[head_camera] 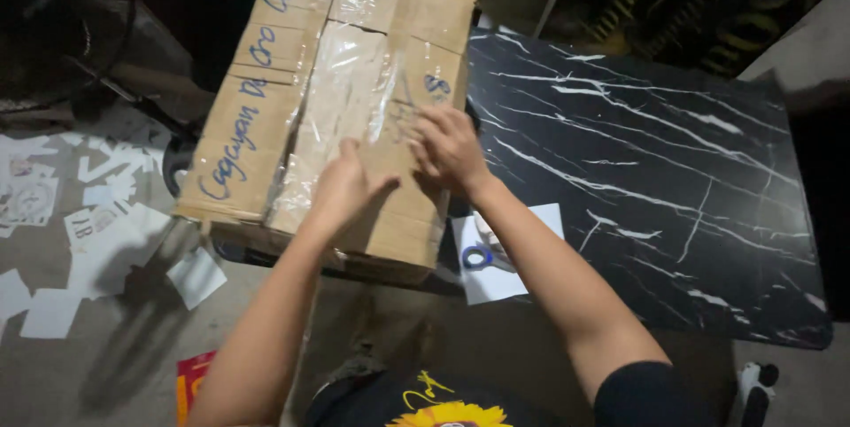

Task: Opening a large shipping box and wiping down individual packs of crayons and writing pads.

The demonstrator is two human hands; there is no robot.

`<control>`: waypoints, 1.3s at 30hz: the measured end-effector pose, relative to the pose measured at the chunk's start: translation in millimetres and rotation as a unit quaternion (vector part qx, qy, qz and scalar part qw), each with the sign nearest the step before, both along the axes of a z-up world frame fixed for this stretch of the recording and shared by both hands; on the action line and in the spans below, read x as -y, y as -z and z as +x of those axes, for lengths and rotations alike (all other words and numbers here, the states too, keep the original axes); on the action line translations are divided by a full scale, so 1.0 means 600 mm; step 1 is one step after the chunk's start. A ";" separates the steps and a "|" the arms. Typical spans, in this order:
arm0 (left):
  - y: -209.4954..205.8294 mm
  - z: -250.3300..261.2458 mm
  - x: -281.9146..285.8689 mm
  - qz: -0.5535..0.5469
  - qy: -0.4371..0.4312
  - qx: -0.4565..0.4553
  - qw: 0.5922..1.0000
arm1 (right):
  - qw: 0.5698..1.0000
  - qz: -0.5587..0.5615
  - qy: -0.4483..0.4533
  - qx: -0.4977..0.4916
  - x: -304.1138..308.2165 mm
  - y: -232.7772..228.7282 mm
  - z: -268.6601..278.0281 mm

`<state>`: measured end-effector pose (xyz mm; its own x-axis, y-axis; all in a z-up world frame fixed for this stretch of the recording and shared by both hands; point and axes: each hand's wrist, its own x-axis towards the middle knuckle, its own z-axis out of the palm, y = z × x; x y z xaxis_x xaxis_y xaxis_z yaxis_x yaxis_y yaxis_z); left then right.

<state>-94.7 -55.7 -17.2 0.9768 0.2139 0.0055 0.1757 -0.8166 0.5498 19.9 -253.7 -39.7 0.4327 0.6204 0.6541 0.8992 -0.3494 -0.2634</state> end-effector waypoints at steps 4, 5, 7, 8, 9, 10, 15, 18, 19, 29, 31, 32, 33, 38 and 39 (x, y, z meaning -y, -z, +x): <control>-0.011 0.014 0.023 -0.099 0.050 0.105 0.988 | 0.997 -0.044 -0.051 -0.024 -0.070 -0.016 0.056; -0.019 0.015 0.035 -0.148 0.050 0.063 0.986 | 0.995 -0.052 -0.054 -0.059 -0.070 -0.004 0.077; -0.026 0.026 0.051 -0.192 0.049 0.026 0.980 | 0.993 -0.056 -0.059 -0.089 -0.080 -0.012 0.118; -0.020 0.026 0.066 -0.181 0.081 0.064 0.978 | 0.988 -0.059 -0.047 -0.138 -0.077 -0.024 0.124; -0.014 0.027 0.081 -0.170 0.112 0.102 0.974 | 0.980 -0.061 -0.036 -0.186 -0.073 -0.035 0.131; -0.033 0.029 0.090 -0.173 0.119 0.100 0.973 | 0.980 -0.062 -0.028 -0.188 -0.066 -0.068 0.133; -0.073 0.043 0.098 -0.102 0.160 0.067 0.980 | 0.891 -0.144 0.039 -0.428 -0.028 -0.168 0.143; 0.002 0.098 0.044 -0.226 0.216 0.149 0.938 | 0.882 -0.082 -0.003 -0.464 -0.002 -0.146 0.148; -0.004 0.133 0.030 -0.226 0.222 0.150 0.937 | 0.883 -0.080 0.002 -0.462 0.003 -0.135 0.142; 0.161 0.495 -0.053 -0.210 0.017 0.018 0.977 | 0.722 -0.373 0.423 -0.401 0.266 0.157 -0.191; 0.126 0.484 -0.012 -0.093 -0.017 0.082 0.992 | 0.662 -0.431 0.426 -0.441 0.285 0.199 -0.229; 0.087 0.452 0.020 -0.078 -0.091 0.082 0.989 | 0.725 -0.420 0.417 -0.351 0.292 0.224 -0.241; 0.048 0.420 0.053 -0.062 -0.165 0.082 0.981 | 0.780 -0.404 0.402 -0.258 0.300 0.249 -0.253; 0.041 0.370 0.066 -0.038 -0.145 0.137 0.979 | 0.849 -0.428 0.274 -0.145 0.349 0.291 -0.228; 0.035 0.366 0.065 -0.031 -0.131 0.154 0.979 | 0.881 -0.415 0.209 -0.093 0.364 0.300 -0.220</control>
<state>124.8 -94.9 -38.1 0.8430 0.4654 0.2698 0.1930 -0.7298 0.6558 -112.0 -472.0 -219.8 0.7885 0.6125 -0.0556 0.6145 -0.7812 0.1100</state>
